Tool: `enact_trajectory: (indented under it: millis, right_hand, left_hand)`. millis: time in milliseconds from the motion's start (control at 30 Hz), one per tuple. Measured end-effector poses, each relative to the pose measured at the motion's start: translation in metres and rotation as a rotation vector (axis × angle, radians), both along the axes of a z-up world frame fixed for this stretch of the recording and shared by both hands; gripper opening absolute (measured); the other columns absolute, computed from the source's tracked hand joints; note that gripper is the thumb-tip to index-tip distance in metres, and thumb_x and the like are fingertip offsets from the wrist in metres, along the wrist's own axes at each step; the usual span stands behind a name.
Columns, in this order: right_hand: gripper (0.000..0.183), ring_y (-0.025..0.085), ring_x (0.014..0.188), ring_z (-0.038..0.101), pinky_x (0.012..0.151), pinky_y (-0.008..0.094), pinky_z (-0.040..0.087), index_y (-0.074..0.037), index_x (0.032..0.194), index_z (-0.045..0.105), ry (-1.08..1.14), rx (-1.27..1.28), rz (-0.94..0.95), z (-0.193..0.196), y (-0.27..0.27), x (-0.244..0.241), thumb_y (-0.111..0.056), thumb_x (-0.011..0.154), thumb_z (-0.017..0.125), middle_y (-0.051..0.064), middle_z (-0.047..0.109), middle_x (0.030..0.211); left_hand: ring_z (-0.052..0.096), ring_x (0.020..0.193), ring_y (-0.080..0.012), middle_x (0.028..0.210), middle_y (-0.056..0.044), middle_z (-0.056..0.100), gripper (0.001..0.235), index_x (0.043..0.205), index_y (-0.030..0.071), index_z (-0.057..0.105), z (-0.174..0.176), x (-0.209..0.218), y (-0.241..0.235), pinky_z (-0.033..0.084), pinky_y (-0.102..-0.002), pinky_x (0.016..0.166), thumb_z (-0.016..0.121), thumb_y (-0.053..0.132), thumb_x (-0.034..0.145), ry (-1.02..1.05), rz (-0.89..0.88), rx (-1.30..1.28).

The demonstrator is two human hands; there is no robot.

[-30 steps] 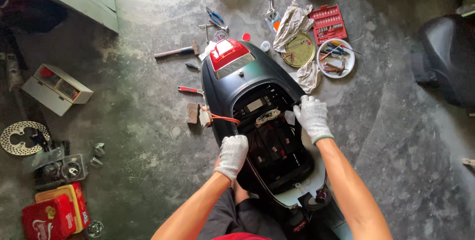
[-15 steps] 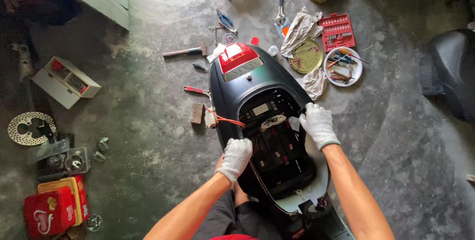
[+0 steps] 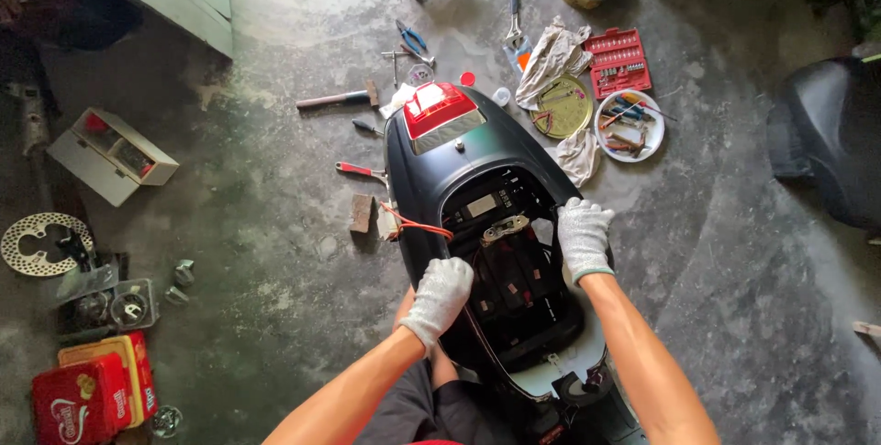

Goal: The person works on the rear section of a scooter, using a screwdriver to tighten screws on the taillight assembly. They then move to the under-seat area, manipulating wires and components within the battery compartment.

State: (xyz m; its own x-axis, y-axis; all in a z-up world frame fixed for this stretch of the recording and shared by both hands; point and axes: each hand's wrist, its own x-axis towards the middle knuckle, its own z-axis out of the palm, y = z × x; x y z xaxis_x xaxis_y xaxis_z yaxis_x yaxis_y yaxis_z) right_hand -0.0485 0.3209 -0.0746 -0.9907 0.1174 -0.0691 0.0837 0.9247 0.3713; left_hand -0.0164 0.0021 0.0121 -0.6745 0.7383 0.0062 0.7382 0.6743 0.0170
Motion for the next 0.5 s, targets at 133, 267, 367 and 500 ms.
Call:
enact_trajectory:
  millis: [133, 267, 367, 500]
  right_hand:
    - [0.031, 0.027, 0.084, 0.07, 0.077, 0.051, 0.05, -0.013, 0.1, 0.063, -0.058, -0.069, -0.071, 0.026, -0.008, 0.001, -0.044, 0.102, 0.059, 0.006, 0.069, 0.089]
    - [0.035, 0.031, 0.083, 0.069, 0.072, 0.052, 0.05, -0.01, 0.099, 0.063, 0.018, -0.225, -0.089, 0.038, -0.005, 0.001, -0.045, 0.094, 0.065, 0.01, 0.069, 0.089]
    - [0.029, 0.031, 0.082, 0.069, 0.073, 0.052, 0.05, -0.01, 0.104, 0.063, 0.011, -0.264, -0.049, 0.029, 0.0, 0.008, -0.035, 0.089, 0.066, 0.01, 0.069, 0.092]
    - [0.026, 0.03, 0.085, 0.07, 0.076, 0.051, 0.051, -0.012, 0.102, 0.063, 0.031, -0.24, -0.057, 0.028, -0.002, -0.001, -0.036, 0.093, 0.065, 0.009, 0.069, 0.09]
  left_hand:
    - [0.064, 0.069, -0.0276, 0.074, -0.01, 0.062, 0.008, 0.082, 0.011, 0.064, -0.025, 0.005, 0.003, 0.048, -0.042, 0.064, 0.063, 0.012, 0.09, -0.307, 0.204, -0.096]
    - [0.064, 0.059, -0.0256, 0.068, -0.01, 0.063, 0.009, 0.081, 0.008, 0.063, -0.015, 0.002, 0.011, 0.048, -0.041, 0.055, 0.062, 0.008, 0.09, -0.253, 0.125, -0.268]
    - [0.063, 0.066, -0.0254, 0.068, -0.008, 0.063, 0.003, 0.072, 0.009, 0.065, -0.018, 0.009, 0.008, 0.051, -0.041, 0.062, 0.065, 0.01, 0.075, -0.08, 0.011, -0.081]
    - [0.064, 0.07, -0.0257, 0.075, -0.01, 0.064, 0.004, 0.078, 0.007, 0.066, -0.018, 0.001, 0.001, 0.053, -0.036, 0.061, 0.066, 0.011, 0.077, -0.099, -0.005, 0.023]
